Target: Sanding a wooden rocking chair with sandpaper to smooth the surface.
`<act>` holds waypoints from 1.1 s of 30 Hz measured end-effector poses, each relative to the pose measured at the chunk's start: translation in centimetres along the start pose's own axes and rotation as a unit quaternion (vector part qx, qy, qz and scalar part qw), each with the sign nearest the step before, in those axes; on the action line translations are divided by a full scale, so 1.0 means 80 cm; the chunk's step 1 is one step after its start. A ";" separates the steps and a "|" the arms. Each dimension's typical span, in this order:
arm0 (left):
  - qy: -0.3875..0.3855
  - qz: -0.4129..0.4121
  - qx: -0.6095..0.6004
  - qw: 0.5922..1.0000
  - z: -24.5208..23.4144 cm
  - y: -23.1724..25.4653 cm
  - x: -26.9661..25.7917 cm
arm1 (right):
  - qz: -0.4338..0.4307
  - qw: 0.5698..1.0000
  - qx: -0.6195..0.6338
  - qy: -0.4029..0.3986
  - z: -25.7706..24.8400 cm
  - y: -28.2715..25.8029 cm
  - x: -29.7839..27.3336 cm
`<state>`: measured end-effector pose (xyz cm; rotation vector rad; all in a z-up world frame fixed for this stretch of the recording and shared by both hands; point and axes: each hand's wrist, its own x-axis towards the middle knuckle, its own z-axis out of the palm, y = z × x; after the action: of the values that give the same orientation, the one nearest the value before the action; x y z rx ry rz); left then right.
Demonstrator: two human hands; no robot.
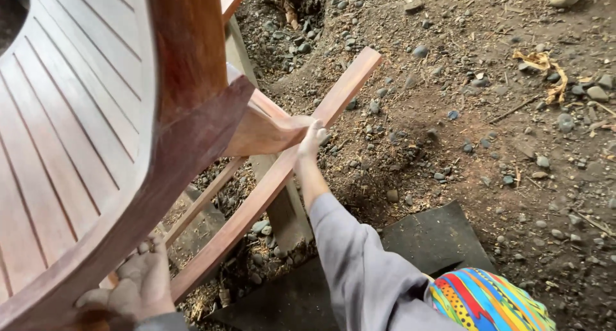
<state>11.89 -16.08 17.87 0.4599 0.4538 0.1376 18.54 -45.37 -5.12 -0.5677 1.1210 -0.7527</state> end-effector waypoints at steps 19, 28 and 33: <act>-0.038 -0.017 0.028 0.999 -0.012 0.010 0.024 | 0.060 0.998 0.001 -0.001 -0.011 0.005 0.033; -0.006 -0.009 0.057 0.998 0.011 -0.021 -0.012 | 0.067 0.993 0.054 -0.079 -0.033 0.008 -0.047; -0.029 -0.016 0.065 0.997 0.008 -0.015 -0.008 | 0.021 0.985 0.143 -0.099 -0.028 -0.002 0.008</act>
<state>11.68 -17.52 18.11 0.5822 0.4150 0.0635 16.53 -46.07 -6.18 -0.3653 0.8215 -0.7854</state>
